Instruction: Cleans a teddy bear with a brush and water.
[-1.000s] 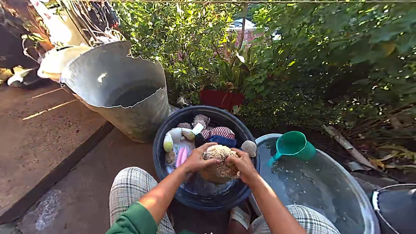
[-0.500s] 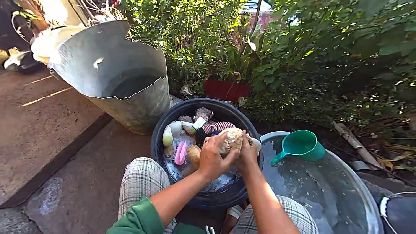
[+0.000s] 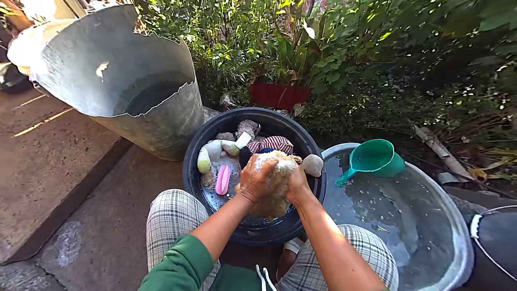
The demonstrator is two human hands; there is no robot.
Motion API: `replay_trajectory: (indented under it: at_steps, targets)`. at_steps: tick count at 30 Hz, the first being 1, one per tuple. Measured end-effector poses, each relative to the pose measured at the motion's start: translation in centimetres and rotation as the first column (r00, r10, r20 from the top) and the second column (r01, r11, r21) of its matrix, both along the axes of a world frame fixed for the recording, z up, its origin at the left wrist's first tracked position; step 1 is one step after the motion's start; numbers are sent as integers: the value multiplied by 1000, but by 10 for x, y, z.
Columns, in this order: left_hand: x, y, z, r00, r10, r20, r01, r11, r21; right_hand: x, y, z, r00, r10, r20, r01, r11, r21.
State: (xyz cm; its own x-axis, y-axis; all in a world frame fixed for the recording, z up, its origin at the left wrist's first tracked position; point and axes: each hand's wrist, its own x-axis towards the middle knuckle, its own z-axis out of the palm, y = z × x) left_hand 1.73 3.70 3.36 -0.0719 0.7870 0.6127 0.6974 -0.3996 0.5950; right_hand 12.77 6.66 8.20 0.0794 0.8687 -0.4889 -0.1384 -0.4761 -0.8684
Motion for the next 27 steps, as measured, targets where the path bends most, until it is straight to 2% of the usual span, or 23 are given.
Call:
replay_trajectory:
  at_steps: [3, 6, 8, 9, 10, 11, 13, 16, 18, 20, 22, 25, 27]
  targets:
    - [-2, 0, 7, 996, 51, 68, -26, 946, -324, -5, -1, -5, 954, 46, 295, -50, 999, 4]
    - [-2, 6, 13, 983, 131, 127, -23, 780, -625, -8, 0, -4, 764, 157, 625, -218, 976, 21]
    - [-4, 10, 14, 970, 145, 198, 37, 711, -702, -7, -1, -1, 671, 195, 715, -302, 953, 24]
    - [-7, 12, 13, 955, 116, 274, 111, 714, -691, -6, -2, 0, 677, 185, 712, -305, 952, 42]
    - [-11, 14, 12, 919, 65, 388, 219, 737, -640, -3, -3, 1, 724, 153, 672, -273, 959, 77]
    - [-15, 17, 14, 856, -2, 517, 345, 748, -567, 1, -4, 2, 798, 105, 593, -211, 971, 113]
    - [-27, 21, 25, 681, -110, 724, 569, 703, -428, 9, -7, 11, 929, 9, 369, -66, 988, 143]
    - [-46, 24, 33, 467, -82, 881, 715, 621, -321, 16, -10, 29, 992, -97, 81, 87, 989, 120]
    - [-53, 25, 31, 394, -152, 907, 794, 554, -252, 20, -6, 30, 989, -139, -46, 144, 983, 110]
    - [-47, 20, 35, 450, -175, 876, 801, 512, -309, 23, -1, 30, 977, -172, -126, 183, 980, 80]
    - [-30, 13, 41, 507, -68, 859, 725, 572, -383, 28, 3, 31, 975, -154, -163, 167, 983, 72]
    - [-22, 15, 36, 456, 44, 889, 615, 707, -350, 35, 5, 26, 991, -9, -132, 33, 984, 176]
    - [-23, 17, 38, 414, 107, 904, 555, 758, -343, 44, 3, 22, 991, 137, 1, -133, 962, 237]
